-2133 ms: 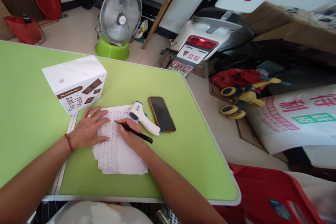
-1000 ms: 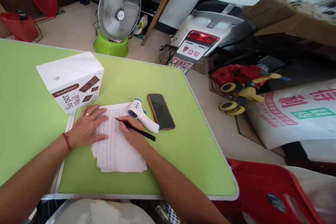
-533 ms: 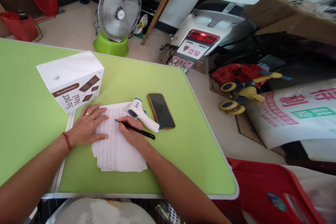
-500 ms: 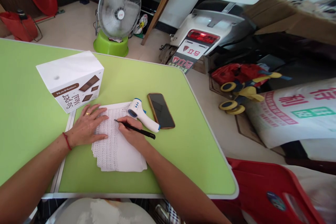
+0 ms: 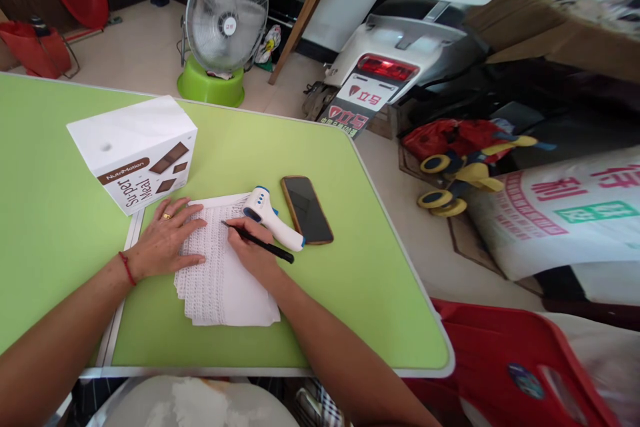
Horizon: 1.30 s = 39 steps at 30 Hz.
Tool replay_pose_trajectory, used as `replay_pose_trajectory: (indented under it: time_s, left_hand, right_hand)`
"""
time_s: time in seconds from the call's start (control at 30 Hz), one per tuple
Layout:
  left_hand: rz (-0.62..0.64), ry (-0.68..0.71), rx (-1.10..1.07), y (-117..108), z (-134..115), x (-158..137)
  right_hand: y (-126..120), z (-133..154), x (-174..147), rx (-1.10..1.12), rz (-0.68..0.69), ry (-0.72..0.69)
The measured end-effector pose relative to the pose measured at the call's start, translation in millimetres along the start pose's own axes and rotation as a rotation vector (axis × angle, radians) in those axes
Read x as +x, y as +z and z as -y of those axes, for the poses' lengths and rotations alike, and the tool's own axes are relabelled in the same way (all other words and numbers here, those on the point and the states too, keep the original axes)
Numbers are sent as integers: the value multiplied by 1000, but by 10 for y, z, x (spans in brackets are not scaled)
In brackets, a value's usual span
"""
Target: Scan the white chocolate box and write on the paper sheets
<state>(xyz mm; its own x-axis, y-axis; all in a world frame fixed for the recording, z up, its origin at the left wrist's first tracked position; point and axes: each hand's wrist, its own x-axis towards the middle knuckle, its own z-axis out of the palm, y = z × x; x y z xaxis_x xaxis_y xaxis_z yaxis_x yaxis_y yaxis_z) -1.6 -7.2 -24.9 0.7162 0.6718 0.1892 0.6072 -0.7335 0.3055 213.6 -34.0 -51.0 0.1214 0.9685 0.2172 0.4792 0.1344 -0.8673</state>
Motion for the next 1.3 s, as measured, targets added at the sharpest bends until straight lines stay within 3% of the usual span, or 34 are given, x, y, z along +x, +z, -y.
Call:
replay_pose_trajectory:
  time_s: [0.9, 1.3]
  left_hand:
    - [-8, 1, 4, 4, 16, 4]
    - [-10, 16, 21, 22, 27, -8]
  right_hand:
    - [-21, -4, -8, -67, 36, -39]
    - [-24, -45, 0, -64, -37, -32]
